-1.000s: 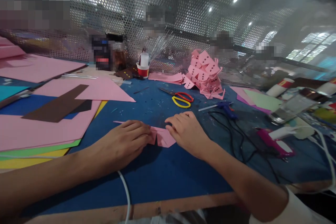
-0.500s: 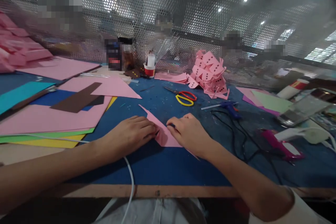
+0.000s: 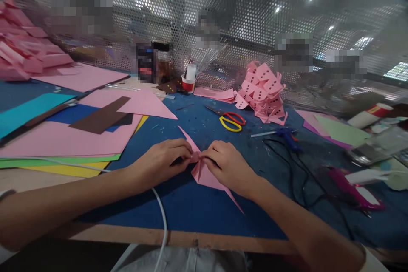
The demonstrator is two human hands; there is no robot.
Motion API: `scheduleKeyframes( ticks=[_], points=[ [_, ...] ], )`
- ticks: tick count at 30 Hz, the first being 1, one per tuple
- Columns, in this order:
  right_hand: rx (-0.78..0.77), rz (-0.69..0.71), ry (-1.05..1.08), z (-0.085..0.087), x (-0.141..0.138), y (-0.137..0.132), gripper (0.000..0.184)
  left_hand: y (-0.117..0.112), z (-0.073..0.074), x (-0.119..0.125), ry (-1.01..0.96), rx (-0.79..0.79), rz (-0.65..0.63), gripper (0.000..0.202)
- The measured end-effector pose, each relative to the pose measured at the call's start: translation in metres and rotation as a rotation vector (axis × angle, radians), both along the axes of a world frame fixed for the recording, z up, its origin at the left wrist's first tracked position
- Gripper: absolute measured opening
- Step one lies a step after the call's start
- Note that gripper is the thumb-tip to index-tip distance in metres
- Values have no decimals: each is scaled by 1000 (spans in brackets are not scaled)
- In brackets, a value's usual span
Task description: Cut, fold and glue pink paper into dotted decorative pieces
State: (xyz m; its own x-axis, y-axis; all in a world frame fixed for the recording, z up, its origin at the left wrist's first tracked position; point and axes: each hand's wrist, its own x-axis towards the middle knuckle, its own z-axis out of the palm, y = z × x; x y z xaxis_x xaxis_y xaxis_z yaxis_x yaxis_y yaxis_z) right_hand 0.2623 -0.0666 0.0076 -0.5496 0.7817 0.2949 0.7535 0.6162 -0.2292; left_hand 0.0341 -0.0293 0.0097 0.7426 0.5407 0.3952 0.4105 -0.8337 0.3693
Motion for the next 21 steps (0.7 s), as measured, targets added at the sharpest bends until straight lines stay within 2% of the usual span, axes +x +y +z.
scheduleKeyframes(
  ticks=[4, 10, 21],
  points=[
    [-7, -4, -6, 1, 0, -1, 20, 1, 0, 1, -28, -86, -11, 14],
    [-22, -16, 42, 0, -5, 0, 18, 1, 1, 1, -17, -131, 28, 12],
    [-62, -36, 101, -3, -7, 2, 19, -1, 0, -2, -29, -122, -2, 17]
  ],
)
